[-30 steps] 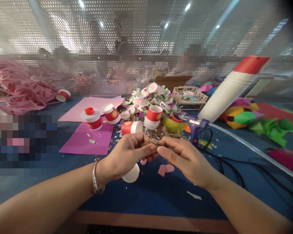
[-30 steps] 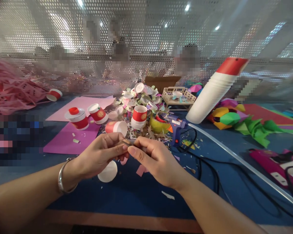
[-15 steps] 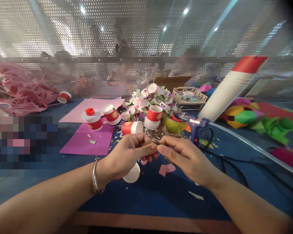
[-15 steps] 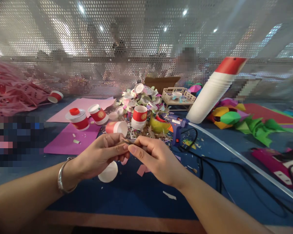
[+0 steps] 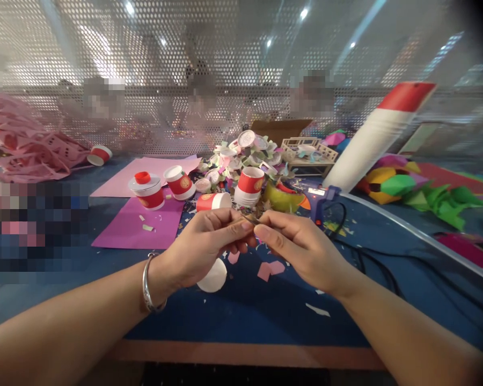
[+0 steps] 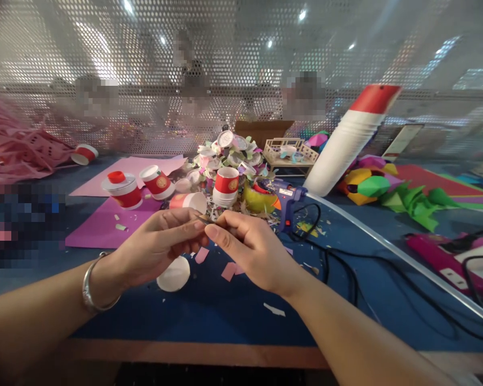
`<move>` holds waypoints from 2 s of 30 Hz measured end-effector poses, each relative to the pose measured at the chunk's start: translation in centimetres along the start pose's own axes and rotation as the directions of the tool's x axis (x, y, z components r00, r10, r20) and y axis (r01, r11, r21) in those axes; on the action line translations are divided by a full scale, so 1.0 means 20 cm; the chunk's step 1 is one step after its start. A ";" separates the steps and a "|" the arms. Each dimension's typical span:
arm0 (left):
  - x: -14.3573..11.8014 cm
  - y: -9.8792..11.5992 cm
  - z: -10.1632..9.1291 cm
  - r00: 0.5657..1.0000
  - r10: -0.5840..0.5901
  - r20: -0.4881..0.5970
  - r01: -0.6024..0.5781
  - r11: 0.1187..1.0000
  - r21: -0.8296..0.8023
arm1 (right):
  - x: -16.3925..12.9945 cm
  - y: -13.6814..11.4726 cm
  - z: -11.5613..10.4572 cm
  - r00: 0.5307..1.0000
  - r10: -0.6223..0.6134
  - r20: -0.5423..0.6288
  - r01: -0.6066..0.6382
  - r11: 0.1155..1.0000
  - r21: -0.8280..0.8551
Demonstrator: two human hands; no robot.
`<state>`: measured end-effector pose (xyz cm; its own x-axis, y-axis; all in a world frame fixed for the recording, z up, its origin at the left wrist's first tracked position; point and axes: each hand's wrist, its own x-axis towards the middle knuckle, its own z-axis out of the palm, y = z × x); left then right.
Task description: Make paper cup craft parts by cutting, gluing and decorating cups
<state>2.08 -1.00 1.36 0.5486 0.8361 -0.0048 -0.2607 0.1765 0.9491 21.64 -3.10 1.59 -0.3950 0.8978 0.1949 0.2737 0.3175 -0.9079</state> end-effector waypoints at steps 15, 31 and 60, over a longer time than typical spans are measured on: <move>0.00 -0.01 0.01 0.999 0.002 0.038 -0.002 1.000 0.000 | -0.02 0.00 -0.01 1.000 -0.003 0.014 0.004 0.998 -0.057; 0.00 -0.05 0.01 0.999 -0.015 0.047 0.012 0.999 0.053 | -0.01 0.00 0.01 0.999 0.005 0.051 -0.005 1.000 0.000; -0.01 -0.06 0.03 1.000 0.025 0.005 -0.025 0.997 0.071 | -0.02 0.00 0.01 1.000 0.008 0.023 -0.008 1.000 -0.029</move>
<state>2.69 -1.67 0.36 0.5457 0.8377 0.0206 -0.2172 0.1176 0.9690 21.72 -3.59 1.49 -0.4126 0.8932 0.1790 0.3019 0.3194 -0.8982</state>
